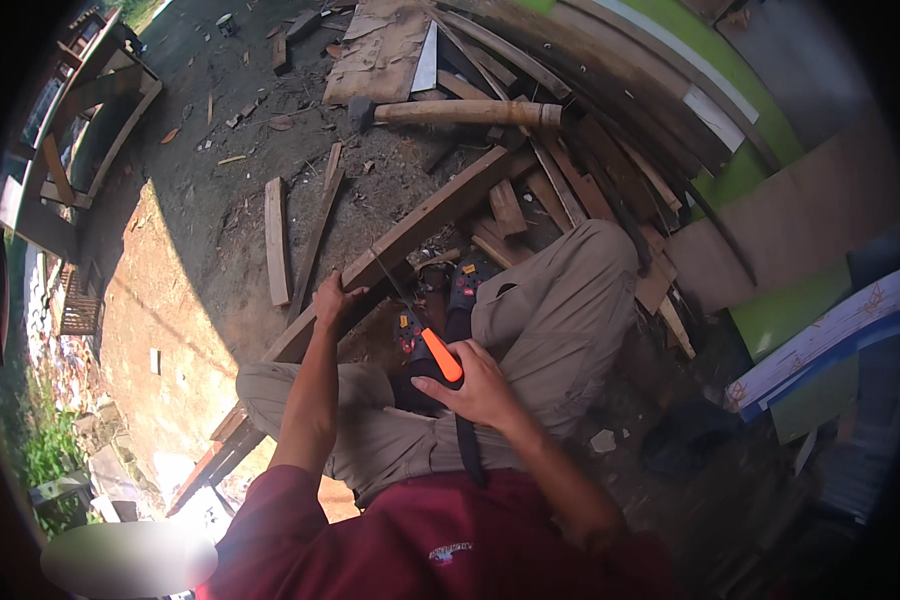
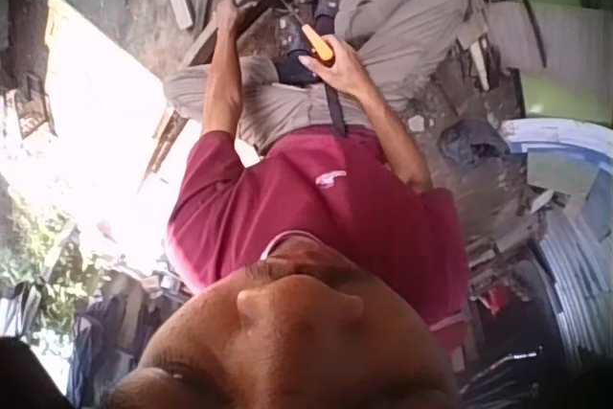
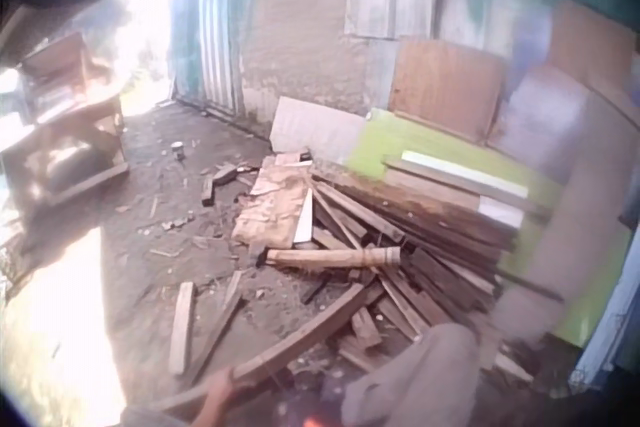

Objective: The person sits on the ground and uses a hand saw to cut a long wooden plank. They hold the plank steady with their left hand and saw with their right hand, periodically adjusting the plank's position.

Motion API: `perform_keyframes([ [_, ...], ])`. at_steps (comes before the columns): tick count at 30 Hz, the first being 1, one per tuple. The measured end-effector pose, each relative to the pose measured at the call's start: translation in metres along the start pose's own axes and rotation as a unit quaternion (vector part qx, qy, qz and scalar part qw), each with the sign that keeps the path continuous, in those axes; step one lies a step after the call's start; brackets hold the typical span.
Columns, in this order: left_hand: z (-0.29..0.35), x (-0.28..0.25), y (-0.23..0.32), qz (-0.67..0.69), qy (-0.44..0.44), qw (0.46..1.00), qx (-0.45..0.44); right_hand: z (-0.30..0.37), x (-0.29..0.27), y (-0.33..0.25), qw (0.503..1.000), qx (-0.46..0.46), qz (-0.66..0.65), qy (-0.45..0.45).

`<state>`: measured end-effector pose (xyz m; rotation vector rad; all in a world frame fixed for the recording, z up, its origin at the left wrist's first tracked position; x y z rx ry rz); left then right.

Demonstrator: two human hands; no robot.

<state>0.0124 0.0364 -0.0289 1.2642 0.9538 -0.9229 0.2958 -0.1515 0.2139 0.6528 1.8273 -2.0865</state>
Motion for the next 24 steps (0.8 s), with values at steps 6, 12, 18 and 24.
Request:
perform_keyframes([
  [6,-0.008,-0.011,-0.012,-0.032,-0.006,0.999,-0.011,-0.146,-0.032,0.028,0.993,0.03,0.036,0.106],
  [12,-0.017,-0.002,0.026,0.044,-0.007,0.999,0.03,-0.274,-0.03,0.257,0.866,0.318,0.311,0.227],
  [18,-0.01,-0.024,0.004,0.071,0.016,0.996,0.053,-0.255,-0.001,0.277,0.844,0.388,0.317,0.191],
  [24,-0.008,-0.034,0.018,0.082,0.026,0.994,0.065,-0.274,-0.003,0.293,0.886,0.371,0.2,0.194],
])
Point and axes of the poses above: each hand's wrist, its own z-axis away from the middle knuckle, its own x-axis out of the palm, y = z × x, the point moved 7 cm from there along -z, towards the middle knuckle, and after that the axes turned 15 degrees about y, right-handed, at the moved point
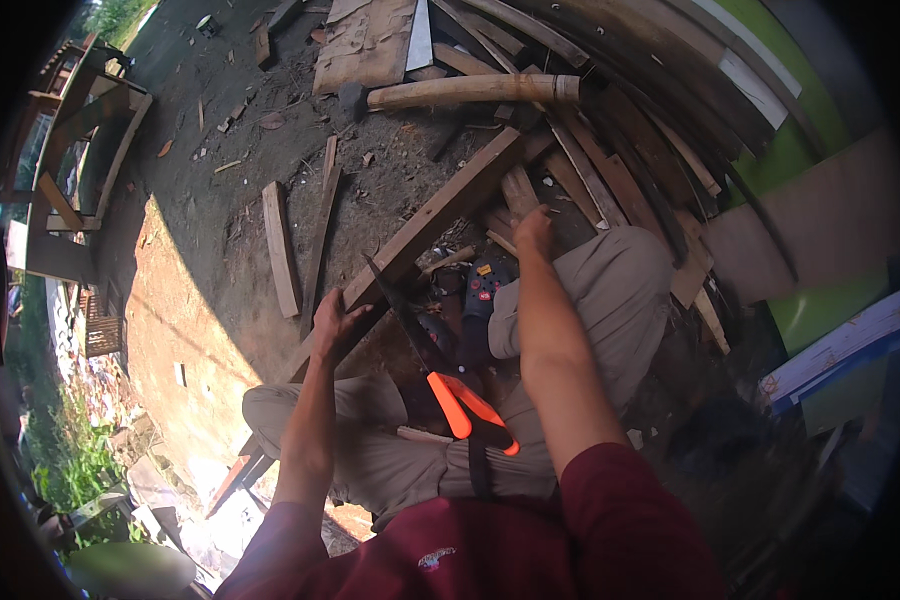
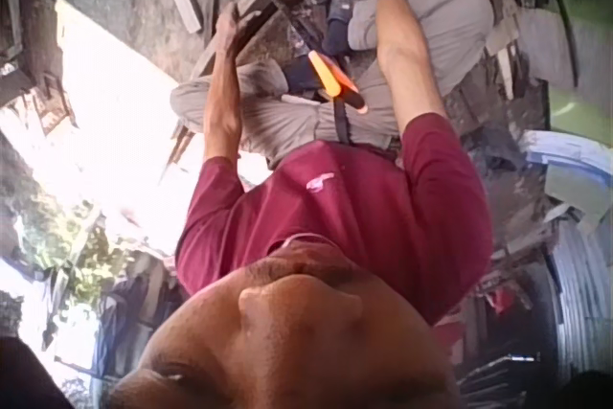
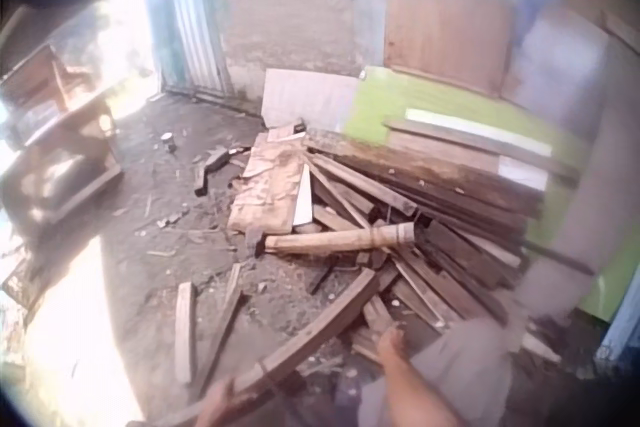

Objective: The person sits on the ground and uses a hand saw to cut a long wooden plank. They hold the plank steady with their left hand and saw with their right hand, periodically adjusting the plank's position.

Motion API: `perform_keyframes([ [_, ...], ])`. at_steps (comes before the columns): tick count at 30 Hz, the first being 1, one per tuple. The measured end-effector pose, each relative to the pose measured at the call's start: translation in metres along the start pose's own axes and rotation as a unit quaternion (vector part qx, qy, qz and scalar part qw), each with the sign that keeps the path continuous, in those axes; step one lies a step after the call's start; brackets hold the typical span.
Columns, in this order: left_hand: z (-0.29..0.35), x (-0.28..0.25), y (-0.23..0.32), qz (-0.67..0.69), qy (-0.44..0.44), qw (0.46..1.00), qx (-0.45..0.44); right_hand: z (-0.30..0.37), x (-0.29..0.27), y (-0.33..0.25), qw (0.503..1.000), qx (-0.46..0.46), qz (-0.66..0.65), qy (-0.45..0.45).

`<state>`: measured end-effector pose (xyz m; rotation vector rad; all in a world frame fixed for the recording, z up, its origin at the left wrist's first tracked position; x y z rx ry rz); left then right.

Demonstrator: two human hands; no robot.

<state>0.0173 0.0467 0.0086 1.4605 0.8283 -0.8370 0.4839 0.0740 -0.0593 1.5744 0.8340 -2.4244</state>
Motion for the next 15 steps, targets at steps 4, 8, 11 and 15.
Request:
perform_keyframes([
  [4,-0.001,-0.014,0.007,0.002,0.008,1.0,-0.028,0.001,0.005,-0.015,0.998,-0.056,-0.036,0.011],
  [8,-0.005,-0.023,0.026,-0.005,0.001,0.999,-0.032,-0.008,0.004,-0.028,0.987,-0.12,-0.096,0.04],
  [11,-0.004,-0.009,0.012,-0.037,-0.02,0.999,-0.014,-0.004,0.003,-0.031,0.968,-0.178,-0.123,0.128],
  [15,0.002,0.021,-0.022,-0.085,-0.013,0.996,-0.021,0.028,0.001,-0.043,0.978,-0.186,0.021,0.089],
])
Point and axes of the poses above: each hand's wrist, its own z-axis away from the middle knuckle, its own x-axis out of the palm, y = z × x, the point moved 7 cm from there along -z, towards the middle knuckle, and after that the axes turned 15 degrees about y, right-handed, at the moved point
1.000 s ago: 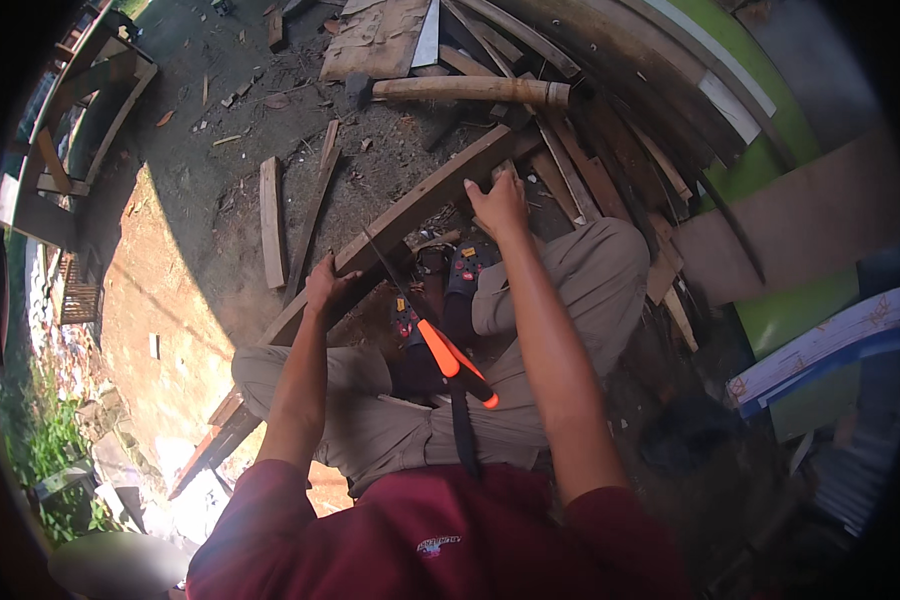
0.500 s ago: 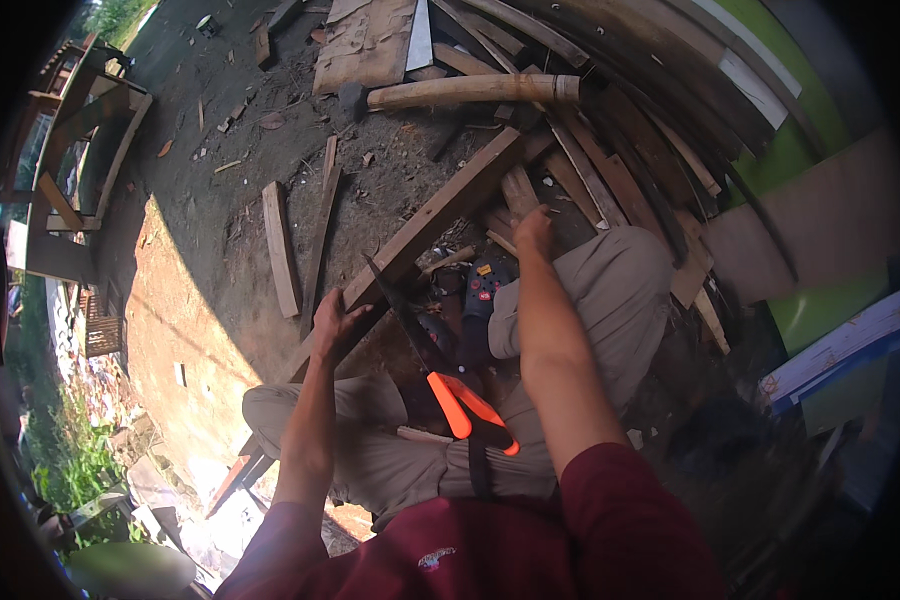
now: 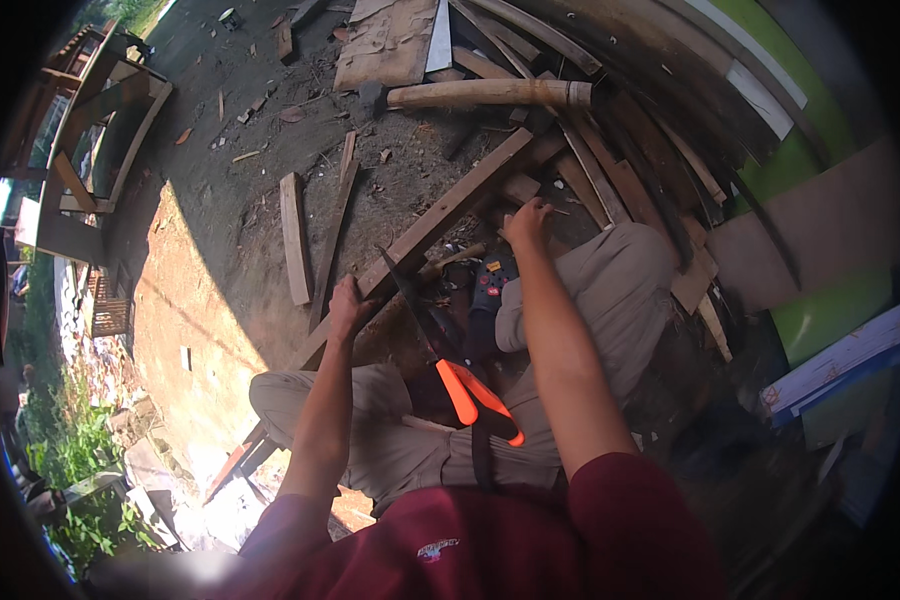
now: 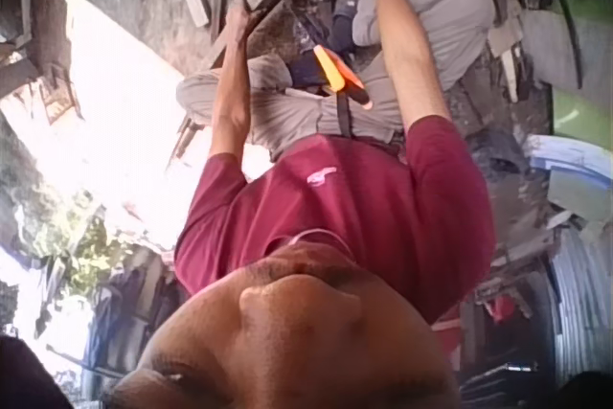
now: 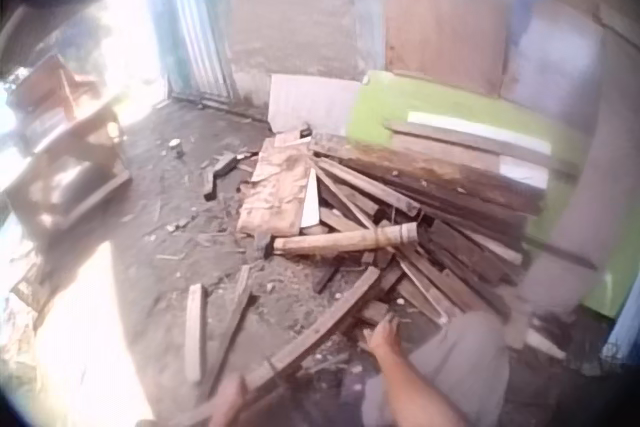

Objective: The person sits on the ground and uses a hand saw to cut a long wooden plank. They hold the plank steady with their left hand and saw with their right hand, periodically adjusting the plank's position.

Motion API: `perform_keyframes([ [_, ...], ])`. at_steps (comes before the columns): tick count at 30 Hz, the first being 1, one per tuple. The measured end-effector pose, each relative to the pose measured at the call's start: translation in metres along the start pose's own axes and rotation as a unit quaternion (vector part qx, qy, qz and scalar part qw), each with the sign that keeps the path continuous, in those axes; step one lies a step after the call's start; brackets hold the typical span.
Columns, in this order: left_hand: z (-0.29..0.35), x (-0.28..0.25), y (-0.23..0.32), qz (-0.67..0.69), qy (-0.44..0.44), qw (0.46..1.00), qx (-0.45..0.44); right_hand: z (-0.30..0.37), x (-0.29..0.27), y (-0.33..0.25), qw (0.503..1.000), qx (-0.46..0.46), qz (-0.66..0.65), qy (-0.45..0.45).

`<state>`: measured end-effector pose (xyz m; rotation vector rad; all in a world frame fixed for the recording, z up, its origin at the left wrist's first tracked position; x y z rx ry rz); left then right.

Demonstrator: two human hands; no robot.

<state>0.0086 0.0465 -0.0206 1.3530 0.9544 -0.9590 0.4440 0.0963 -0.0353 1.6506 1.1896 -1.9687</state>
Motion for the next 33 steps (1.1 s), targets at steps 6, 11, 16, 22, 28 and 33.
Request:
perform_keyframes([
  [6,0.004,0.013,0.001,-0.088,-0.024,0.994,-0.054,0.106,-0.116,-0.083,0.96,-0.148,-0.171,-0.166],
  [11,0.003,0.017,-0.009,-0.06,0.012,0.994,-0.087,0.26,-0.261,-0.073,0.888,-0.208,-0.325,-0.25],
  [16,0.006,0.003,0.014,-0.047,0.042,0.996,-0.066,0.293,-0.253,-0.028,0.924,-0.13,-0.285,-0.218],
  [22,0.008,-0.003,0.01,-0.051,0.049,0.996,-0.046,0.281,-0.291,-0.049,0.944,-0.098,-0.252,-0.189],
  [28,0.018,0.003,0.012,-0.04,0.039,0.997,-0.05,0.276,-0.291,-0.069,0.944,-0.1,-0.219,-0.226],
  [33,-0.004,-0.012,0.009,-0.005,0.026,0.998,-0.054,0.273,-0.311,-0.081,0.946,-0.114,-0.241,-0.185],
])
Point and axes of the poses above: each hand's wrist, its own z-axis away from the middle knuckle, its own x-axis out of the palm, y = z × x, the point moved 7 cm from there along -z, towards the middle knuckle, and after that the axes turned 15 degrees about y, right-handed, at the moved point
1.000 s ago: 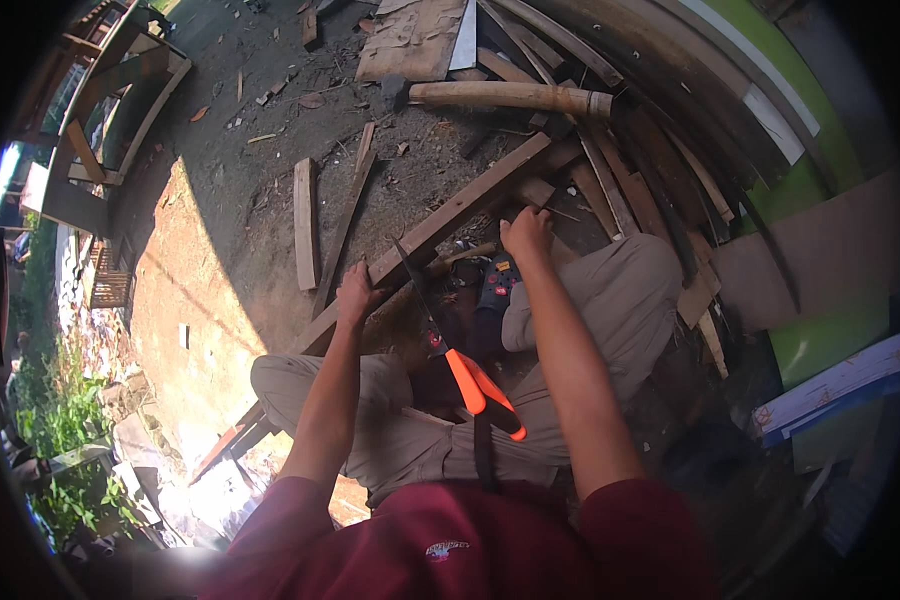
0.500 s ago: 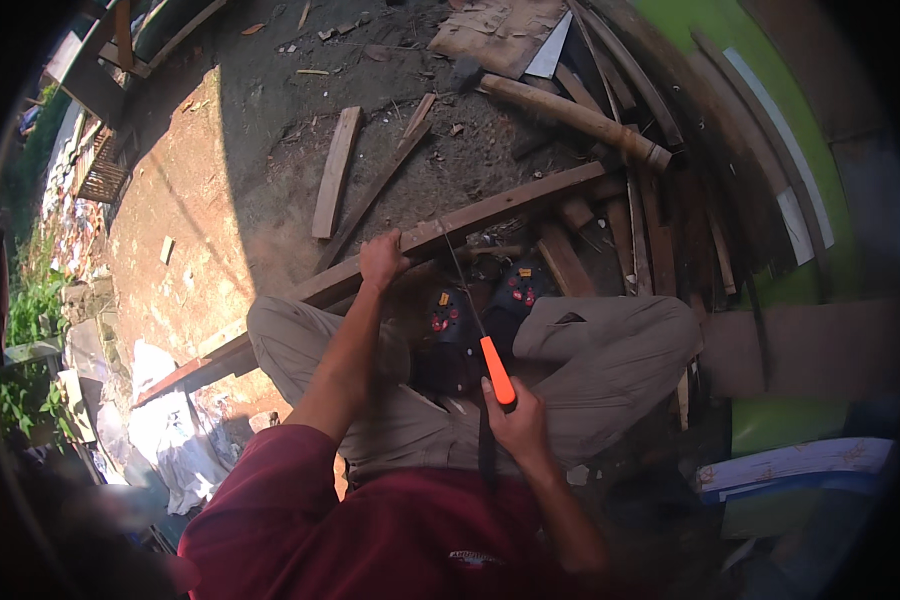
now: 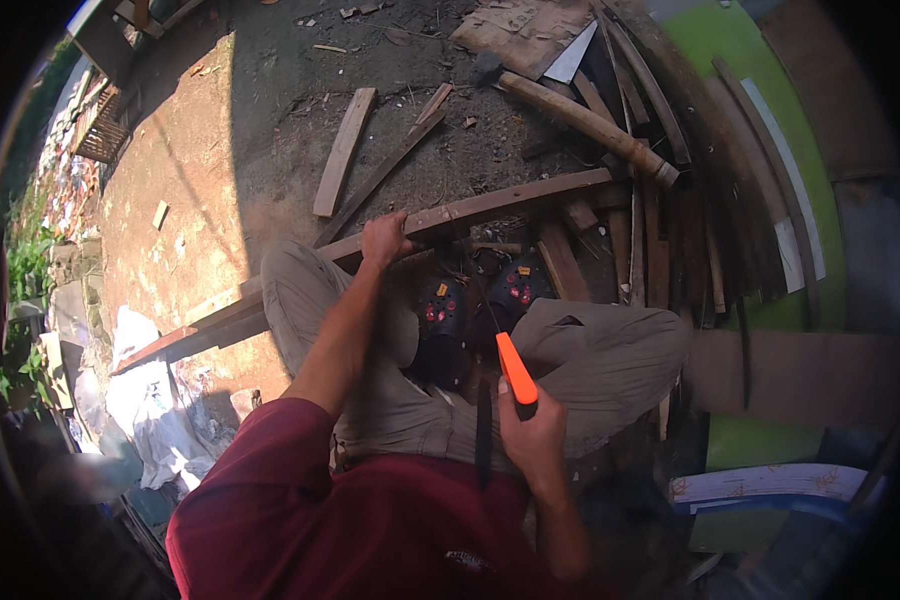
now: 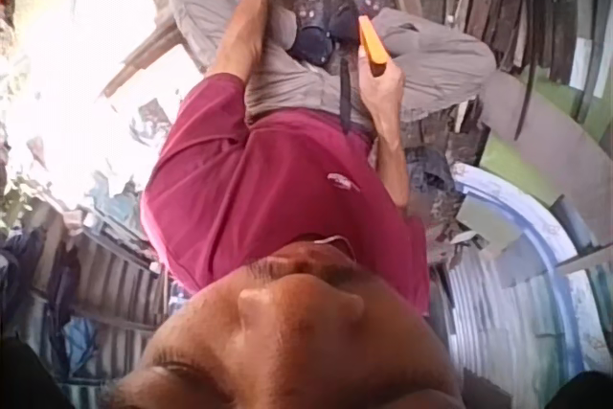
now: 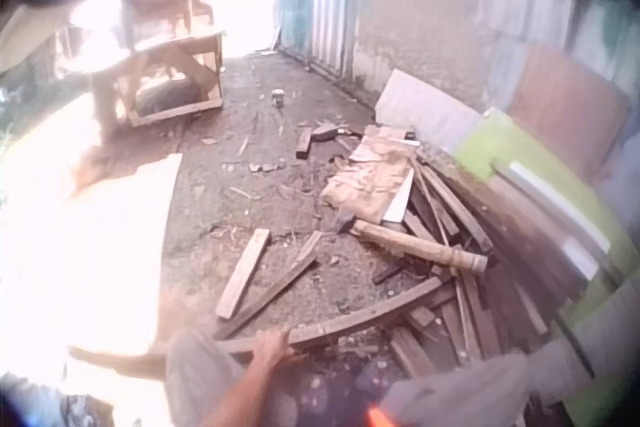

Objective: The person sits on the ground and uses a hand saw to cut a long wooden plank. They hold the plank steady with their left hand and saw with their right hand, periodically adjusting the plank's position.

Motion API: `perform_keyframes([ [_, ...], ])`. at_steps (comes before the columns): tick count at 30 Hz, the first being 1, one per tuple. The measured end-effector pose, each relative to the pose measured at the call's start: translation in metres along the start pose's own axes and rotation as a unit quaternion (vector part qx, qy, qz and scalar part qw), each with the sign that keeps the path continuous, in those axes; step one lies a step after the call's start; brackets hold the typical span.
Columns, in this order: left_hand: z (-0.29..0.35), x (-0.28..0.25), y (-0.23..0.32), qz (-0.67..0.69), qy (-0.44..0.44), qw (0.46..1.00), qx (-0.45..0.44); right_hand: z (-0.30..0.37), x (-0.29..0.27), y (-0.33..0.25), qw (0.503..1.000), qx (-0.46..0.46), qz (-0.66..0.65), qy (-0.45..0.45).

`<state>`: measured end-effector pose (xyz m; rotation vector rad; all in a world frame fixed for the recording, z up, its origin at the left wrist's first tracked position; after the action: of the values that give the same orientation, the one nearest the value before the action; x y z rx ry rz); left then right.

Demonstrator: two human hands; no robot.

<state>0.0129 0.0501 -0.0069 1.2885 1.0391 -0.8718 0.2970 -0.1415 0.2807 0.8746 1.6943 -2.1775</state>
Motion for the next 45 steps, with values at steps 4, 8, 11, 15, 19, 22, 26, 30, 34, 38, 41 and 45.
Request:
perform_keyframes([
  [4,0.006,0.002,0.001,-0.002,0.034,0.999,-0.005,0.013,-0.004,0.024,1.0,-0.012,0.007,0.008],
  [8,0.017,0.007,0.004,-0.018,0.066,0.998,0.009,-0.009,0.031,0.041,1.0,-0.013,-0.006,0.011],
  [11,0.026,0.005,0.019,-0.04,0.085,0.996,0.011,-0.017,0.041,0.053,0.999,-0.022,-0.022,0.021],
  [15,0.022,0.009,0.003,-0.034,0.072,0.997,0.013,-0.015,0.042,0.054,1.0,-0.021,-0.012,-0.011],
  [19,0.024,0.006,0.006,-0.033,0.082,0.996,0.014,-0.006,0.027,0.054,1.0,-0.017,0.009,-0.01],
  [22,0.025,0.004,0.012,-0.043,0.083,0.996,0.01,-0.019,0.033,0.06,0.999,-0.03,-0.022,0.037],
  [26,0.024,0.004,0.012,-0.037,0.083,0.996,0.015,-0.061,0.076,0.074,0.999,-0.01,-0.039,0.023],
  [30,0.023,0.002,0.007,-0.024,0.105,0.994,0.019,-0.044,0.063,0.057,0.997,-0.055,-0.054,0.024],
  [34,0.02,0.007,0.007,-0.028,0.065,0.997,0.008,-0.03,0.051,0.062,0.999,-0.023,-0.031,0.01],
  [38,0.018,0.009,0.008,-0.027,0.058,0.998,0.011,-0.058,0.076,0.061,0.999,-0.045,-0.007,0.011],
  [41,0.025,0.01,0.002,-0.028,0.048,0.998,0.012,-0.04,0.071,0.063,0.999,0.002,0.021,-0.029],
  [45,0.021,0.006,0.008,-0.028,0.048,0.998,0.012,-0.004,0.022,0.071,0.999,-0.044,0.006,0.011],
])
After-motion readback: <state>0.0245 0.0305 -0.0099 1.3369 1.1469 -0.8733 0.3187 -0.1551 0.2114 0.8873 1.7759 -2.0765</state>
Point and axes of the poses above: each hand's wrist, its own z-axis away from the middle knuckle, its own x-axis out of the palm, y = z × x, the point moved 7 cm from there along -z, towards the middle knuckle, and after that the axes turned 15 degrees about y, right-handed, at the moved point
